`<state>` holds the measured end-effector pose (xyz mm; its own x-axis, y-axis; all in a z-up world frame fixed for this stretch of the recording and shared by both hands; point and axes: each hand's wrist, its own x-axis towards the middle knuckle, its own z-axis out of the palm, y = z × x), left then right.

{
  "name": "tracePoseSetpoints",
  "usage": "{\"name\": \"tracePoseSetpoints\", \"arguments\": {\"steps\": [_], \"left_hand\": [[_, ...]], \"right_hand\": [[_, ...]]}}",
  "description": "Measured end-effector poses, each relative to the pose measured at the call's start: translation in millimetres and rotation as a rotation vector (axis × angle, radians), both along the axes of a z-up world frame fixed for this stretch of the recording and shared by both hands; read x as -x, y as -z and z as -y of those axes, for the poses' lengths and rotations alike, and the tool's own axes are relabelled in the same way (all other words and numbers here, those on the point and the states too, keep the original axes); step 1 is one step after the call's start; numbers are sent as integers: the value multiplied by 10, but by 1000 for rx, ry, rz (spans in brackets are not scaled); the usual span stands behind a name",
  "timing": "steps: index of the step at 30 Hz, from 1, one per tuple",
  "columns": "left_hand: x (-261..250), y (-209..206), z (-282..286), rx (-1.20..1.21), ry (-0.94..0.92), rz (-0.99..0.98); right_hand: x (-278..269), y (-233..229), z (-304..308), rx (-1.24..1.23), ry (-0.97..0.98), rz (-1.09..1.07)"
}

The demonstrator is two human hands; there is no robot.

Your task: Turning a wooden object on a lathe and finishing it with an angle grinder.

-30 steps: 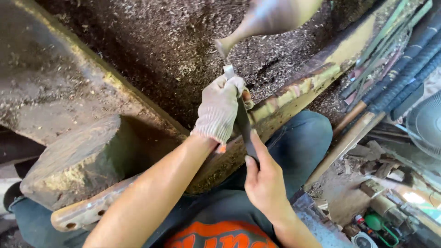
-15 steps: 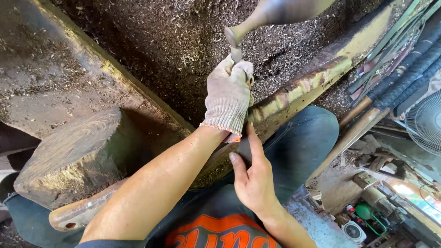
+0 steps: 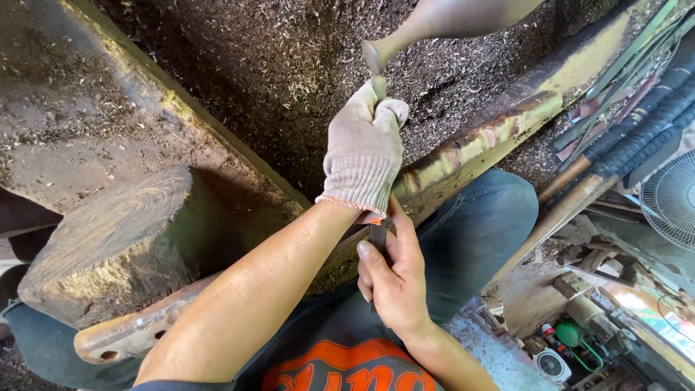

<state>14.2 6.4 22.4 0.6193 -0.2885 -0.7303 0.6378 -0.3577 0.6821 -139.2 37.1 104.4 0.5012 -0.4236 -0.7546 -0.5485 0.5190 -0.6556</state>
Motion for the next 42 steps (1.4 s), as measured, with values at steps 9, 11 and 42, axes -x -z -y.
{"name": "tracePoseSetpoints", "arguments": {"steps": [9, 11, 42], "left_hand": [[-111, -31, -45, -134, 206, 95], [-85, 11, -49, -160, 228, 208], [-265, 141, -97, 246, -43, 323]], "right_hand": [[-156, -52, 76, -149, 133, -19], [-146, -46, 82, -178, 172, 3], [758, 37, 630, -193, 104, -35]]}}
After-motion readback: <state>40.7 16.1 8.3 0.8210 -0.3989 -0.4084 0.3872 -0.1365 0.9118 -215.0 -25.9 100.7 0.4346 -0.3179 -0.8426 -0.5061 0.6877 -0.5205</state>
